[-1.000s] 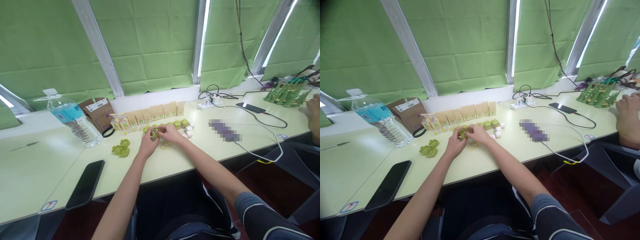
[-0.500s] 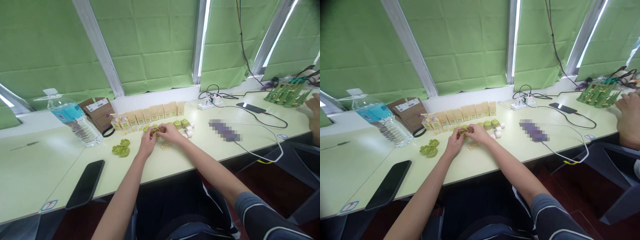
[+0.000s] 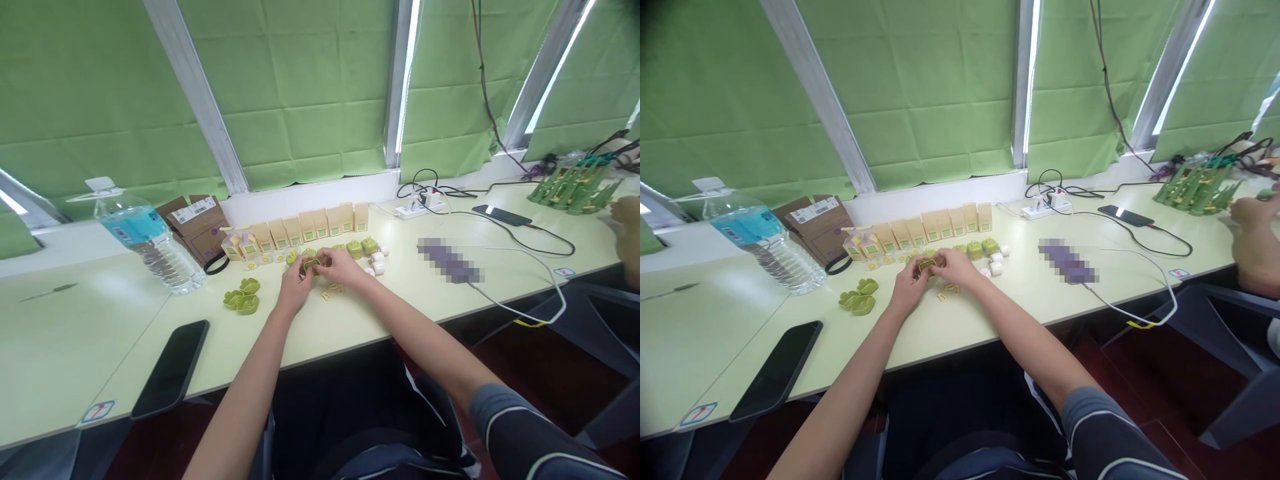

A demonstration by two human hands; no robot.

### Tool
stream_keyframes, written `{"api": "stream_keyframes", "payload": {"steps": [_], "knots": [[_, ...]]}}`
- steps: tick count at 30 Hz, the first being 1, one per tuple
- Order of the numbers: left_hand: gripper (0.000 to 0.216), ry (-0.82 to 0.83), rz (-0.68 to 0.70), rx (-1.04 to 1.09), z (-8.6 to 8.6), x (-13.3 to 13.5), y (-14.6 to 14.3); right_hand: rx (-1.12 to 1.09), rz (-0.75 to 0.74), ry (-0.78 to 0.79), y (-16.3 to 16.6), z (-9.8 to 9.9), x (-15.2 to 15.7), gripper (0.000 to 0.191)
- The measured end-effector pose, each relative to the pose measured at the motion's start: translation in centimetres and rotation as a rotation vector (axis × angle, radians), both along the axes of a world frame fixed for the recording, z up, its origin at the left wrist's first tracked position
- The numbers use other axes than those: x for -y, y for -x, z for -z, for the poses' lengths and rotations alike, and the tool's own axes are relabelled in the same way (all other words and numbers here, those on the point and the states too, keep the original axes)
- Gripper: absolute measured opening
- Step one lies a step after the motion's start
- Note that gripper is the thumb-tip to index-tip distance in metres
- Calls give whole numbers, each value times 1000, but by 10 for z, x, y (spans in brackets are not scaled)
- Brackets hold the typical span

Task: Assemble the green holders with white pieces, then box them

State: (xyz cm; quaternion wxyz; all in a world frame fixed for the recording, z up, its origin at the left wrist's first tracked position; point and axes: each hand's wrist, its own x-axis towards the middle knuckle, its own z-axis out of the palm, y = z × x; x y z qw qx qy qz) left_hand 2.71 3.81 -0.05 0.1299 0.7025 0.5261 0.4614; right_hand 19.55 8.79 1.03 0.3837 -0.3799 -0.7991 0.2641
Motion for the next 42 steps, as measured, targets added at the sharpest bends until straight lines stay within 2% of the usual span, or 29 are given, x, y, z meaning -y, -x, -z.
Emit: {"api": "stream_keyframes", "payload": {"steps": [15,42], "knots": [[26,1,-31,-27,0,0,0,34,-15,-22,0,-4,5,19],[26,2,-1,-27,0,-1,0,43,-44,-38,-1,4,-2,18]]}}
